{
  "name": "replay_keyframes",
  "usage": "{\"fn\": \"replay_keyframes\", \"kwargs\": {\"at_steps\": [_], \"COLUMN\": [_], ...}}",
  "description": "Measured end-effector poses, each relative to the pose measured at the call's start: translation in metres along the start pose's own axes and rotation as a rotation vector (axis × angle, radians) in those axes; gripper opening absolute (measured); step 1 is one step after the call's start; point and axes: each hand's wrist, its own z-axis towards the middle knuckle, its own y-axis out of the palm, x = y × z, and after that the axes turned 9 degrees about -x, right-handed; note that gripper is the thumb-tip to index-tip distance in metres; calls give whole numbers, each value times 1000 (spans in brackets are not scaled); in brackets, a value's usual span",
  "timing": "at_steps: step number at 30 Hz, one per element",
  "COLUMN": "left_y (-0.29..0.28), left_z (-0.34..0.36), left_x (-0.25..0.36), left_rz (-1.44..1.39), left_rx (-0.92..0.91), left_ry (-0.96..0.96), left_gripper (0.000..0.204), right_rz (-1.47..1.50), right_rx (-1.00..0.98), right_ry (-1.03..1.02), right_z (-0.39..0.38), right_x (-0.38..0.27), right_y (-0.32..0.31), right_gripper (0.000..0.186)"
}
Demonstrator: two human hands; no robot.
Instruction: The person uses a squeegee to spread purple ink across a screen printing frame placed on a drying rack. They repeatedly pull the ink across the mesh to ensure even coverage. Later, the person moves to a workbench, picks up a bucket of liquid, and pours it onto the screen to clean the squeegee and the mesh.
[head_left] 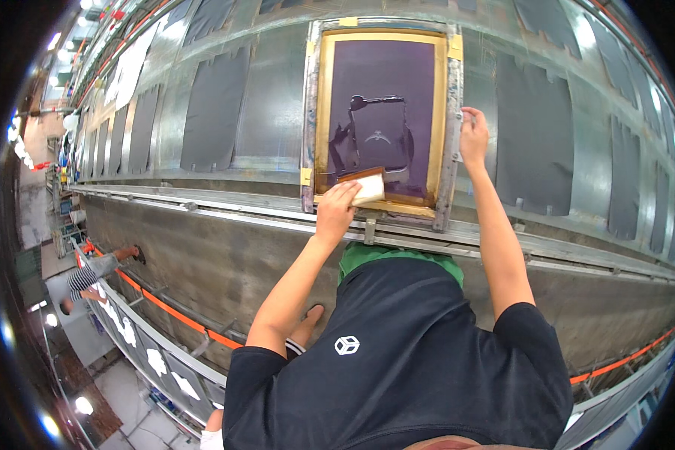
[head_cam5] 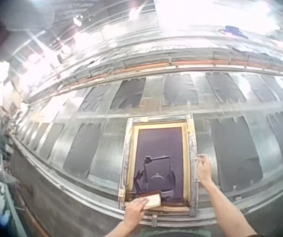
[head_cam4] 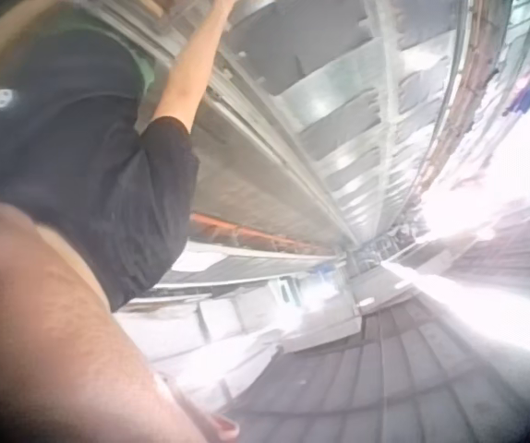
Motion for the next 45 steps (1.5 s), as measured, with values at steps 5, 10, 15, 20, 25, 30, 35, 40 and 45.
{"fn": "replay_keyframes", "kwargs": {"at_steps": [5,10,15,20,25,30,35,40,45], "left_y": [-12,-11,3,-41,-25,-3,-19,-37,-27], "left_z": [-20,-34,10,139,159,70,84,193,177], "left_x": [-34,-23,-53,-70,-76,-70,-69,-90,-73], "left_rz": [37,52,174,-19,122,150,21,-28,130], "left_rx": [2,-51,-13,-38,9,-11,21,-35,-52], "left_ry": [-23,55,162,-9,123,185,170,-19,86], "left_gripper": [51,47,41,37,40,44,47,31,33], "right_rz": [46,48,94,81,78,75,81,82,72], "right_rx": [-21,23,27,60,49,32,47,50,15], "right_ry": [69,63,96,90,102,155,140,85,127], "right_z": [-11,-5,-4,-3,-5,-6,-4,-3,-4], "right_x": [-18,-4,4,4,4,1,2,2,2], "right_y": [44,67,76,78,74,71,73,75,70], "right_gripper": [21,20,21,20,20,20,20,21,21]}}
